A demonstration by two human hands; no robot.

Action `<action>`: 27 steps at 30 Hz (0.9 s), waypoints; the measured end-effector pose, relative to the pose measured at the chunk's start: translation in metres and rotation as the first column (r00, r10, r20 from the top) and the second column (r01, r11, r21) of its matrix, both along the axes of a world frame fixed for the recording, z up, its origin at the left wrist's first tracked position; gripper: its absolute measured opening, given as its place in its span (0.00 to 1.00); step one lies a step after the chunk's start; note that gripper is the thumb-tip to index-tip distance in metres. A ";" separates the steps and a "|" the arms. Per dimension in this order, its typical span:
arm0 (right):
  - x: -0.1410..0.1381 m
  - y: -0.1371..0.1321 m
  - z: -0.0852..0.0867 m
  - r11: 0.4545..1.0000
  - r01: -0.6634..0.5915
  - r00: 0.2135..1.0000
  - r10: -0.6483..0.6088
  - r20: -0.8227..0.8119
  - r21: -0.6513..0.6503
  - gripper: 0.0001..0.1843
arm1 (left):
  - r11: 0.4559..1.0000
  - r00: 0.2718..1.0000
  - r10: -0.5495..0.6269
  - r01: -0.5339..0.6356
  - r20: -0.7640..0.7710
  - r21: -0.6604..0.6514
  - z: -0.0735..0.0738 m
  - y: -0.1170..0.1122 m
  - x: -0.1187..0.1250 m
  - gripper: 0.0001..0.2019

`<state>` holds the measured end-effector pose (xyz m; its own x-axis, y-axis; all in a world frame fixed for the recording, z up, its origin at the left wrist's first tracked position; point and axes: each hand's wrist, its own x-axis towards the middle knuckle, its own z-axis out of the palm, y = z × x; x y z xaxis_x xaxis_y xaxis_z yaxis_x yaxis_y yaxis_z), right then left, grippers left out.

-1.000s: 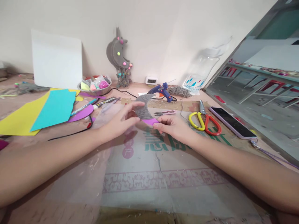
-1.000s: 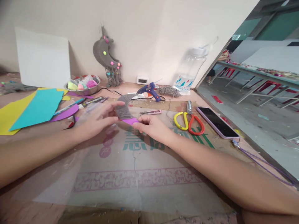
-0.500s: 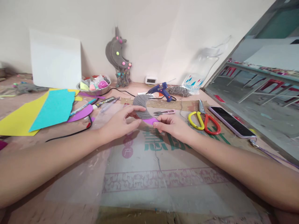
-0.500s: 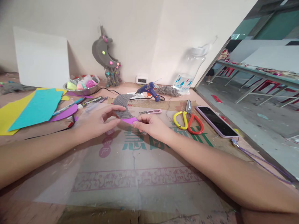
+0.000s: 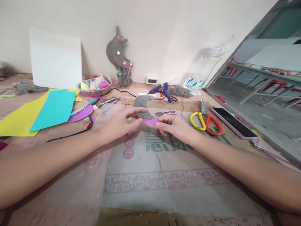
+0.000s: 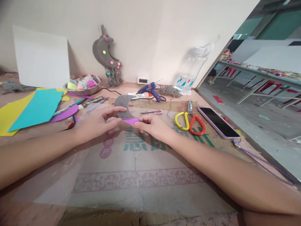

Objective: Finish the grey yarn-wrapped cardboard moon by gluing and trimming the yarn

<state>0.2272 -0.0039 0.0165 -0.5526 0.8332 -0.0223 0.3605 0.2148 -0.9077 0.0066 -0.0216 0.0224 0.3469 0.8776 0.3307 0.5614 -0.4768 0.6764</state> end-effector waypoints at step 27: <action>-0.004 -0.008 -0.005 0.960 0.092 0.992 -0.111 0.057 0.263 0.11 | 0.942 0.796 -0.054 0.241 0.603 -0.234 -0.012 0.018 0.000 0.25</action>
